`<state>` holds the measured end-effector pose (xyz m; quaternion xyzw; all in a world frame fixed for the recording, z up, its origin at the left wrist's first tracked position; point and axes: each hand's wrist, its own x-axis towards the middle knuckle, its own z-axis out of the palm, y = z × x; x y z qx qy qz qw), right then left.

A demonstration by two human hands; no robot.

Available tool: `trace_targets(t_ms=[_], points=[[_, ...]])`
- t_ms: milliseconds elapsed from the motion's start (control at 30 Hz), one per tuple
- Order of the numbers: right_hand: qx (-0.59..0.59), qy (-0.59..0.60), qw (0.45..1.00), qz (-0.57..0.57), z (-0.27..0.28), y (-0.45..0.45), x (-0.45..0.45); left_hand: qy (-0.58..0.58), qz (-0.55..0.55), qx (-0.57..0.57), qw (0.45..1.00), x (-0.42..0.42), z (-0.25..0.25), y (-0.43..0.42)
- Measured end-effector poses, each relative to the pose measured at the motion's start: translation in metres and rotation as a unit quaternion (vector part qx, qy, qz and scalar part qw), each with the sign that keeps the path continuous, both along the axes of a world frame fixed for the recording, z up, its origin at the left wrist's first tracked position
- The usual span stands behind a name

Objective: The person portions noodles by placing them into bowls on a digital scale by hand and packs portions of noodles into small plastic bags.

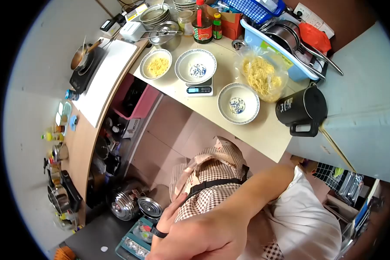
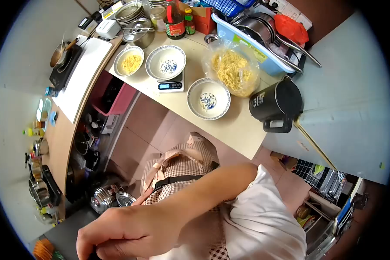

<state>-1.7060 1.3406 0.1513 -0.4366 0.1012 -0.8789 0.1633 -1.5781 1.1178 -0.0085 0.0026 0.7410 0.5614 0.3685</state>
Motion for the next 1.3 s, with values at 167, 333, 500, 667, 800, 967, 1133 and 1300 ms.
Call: trace_targets(t_ms=[167, 333, 500, 667, 800, 967, 1133, 1300], points=[[0.080, -0.046, 0.993, 0.073, 0.009, 0.017, -0.078, -0.010, -0.085, -0.031, 0.996, -0.101, 0.052, -0.020], [0.001, -0.032, 0.993, -0.115, -0.008, -0.042, -0.120, -0.067, -0.159, -0.105, 0.979, -0.214, 0.034, -0.072], [0.002, -0.079, 0.996, -0.047, 0.001, -0.107, -0.146, 0.207, -0.227, -0.021, 0.951, -0.300, 0.031, -0.064], [0.049, -0.107, 0.991, 0.063, 0.007, -0.160, -0.174, 0.245, -0.281, 0.124, 0.920, -0.362, -0.009, -0.092], [0.036, -0.128, 0.989, 0.058, 0.001, -0.188, -0.192, 0.244, -0.355, 0.033, 0.902, -0.433, -0.038, -0.096], [0.046, -0.123, 0.991, 0.015, -0.001, -0.190, -0.197, -0.121, -0.023, 0.078, 0.989, -0.484, -0.158, -0.066], [0.031, -0.114, 0.993, 0.013, 0.000, -0.178, -0.199, -0.109, -0.022, 0.105, 0.988, -0.436, -0.185, -0.054], [0.004, -0.082, 0.997, 0.002, -0.001, -0.155, -0.205, 0.163, -0.354, -0.054, 0.919, -0.389, -0.219, -0.122]])
